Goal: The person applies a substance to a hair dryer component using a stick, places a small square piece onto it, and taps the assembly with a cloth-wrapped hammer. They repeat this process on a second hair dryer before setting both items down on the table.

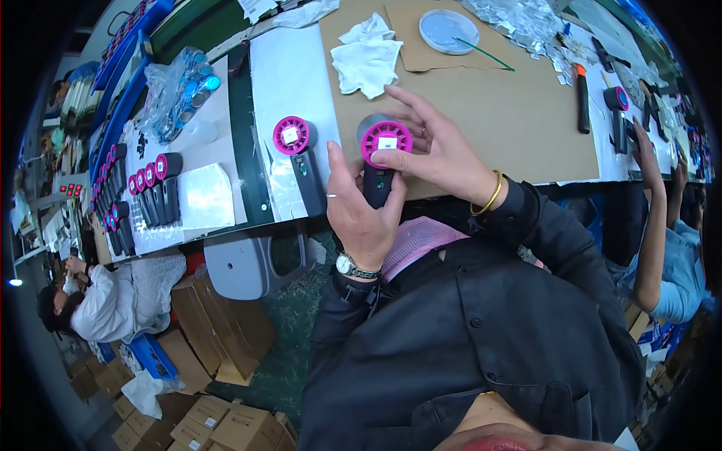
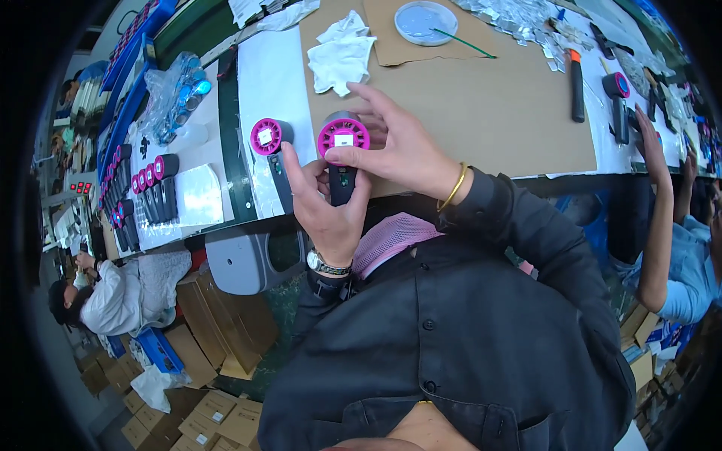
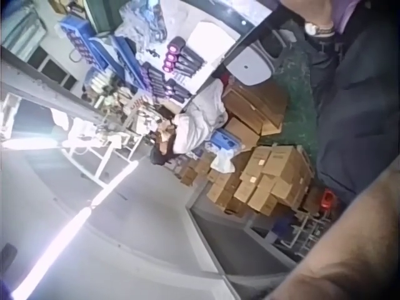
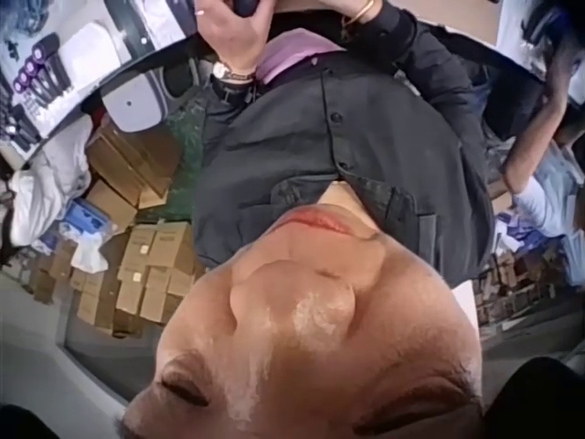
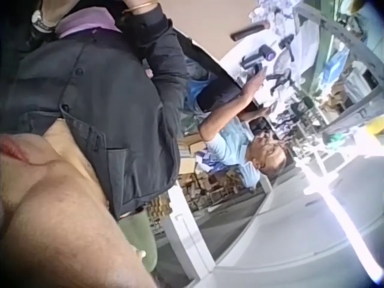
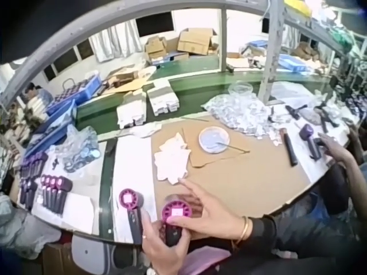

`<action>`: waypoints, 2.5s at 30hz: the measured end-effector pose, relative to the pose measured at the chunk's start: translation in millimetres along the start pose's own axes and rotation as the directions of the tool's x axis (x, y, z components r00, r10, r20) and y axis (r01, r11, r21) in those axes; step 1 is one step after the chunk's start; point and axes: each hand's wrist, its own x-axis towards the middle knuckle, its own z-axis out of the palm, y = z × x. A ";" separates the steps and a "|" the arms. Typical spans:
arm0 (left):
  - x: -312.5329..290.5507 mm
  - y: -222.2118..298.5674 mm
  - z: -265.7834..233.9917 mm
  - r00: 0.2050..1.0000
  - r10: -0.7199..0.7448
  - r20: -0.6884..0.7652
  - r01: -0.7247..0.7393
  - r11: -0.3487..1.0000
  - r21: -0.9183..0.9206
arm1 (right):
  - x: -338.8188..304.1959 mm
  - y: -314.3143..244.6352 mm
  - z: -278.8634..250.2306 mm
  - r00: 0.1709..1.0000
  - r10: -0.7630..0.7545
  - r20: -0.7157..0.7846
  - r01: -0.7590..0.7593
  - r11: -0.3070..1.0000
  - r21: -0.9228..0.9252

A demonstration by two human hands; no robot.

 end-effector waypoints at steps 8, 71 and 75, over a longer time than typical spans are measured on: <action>-2.4 9.5 7.0 0.991 0.130 -0.023 -0.131 0.991 -0.010 | -11.5 -14.7 -14.0 0.998 0.052 0.031 -0.058 0.976 0.212; 29.3 0.3 69.7 0.989 -0.042 0.143 0.086 0.943 -0.321 | 55.8 -35.1 -198.8 0.846 0.201 -0.494 -0.228 0.974 0.007; 30.4 1.9 69.7 0.990 -0.017 0.143 0.067 0.931 -0.358 | 53.5 -18.2 -201.9 0.819 0.169 -0.548 -0.276 0.954 -0.119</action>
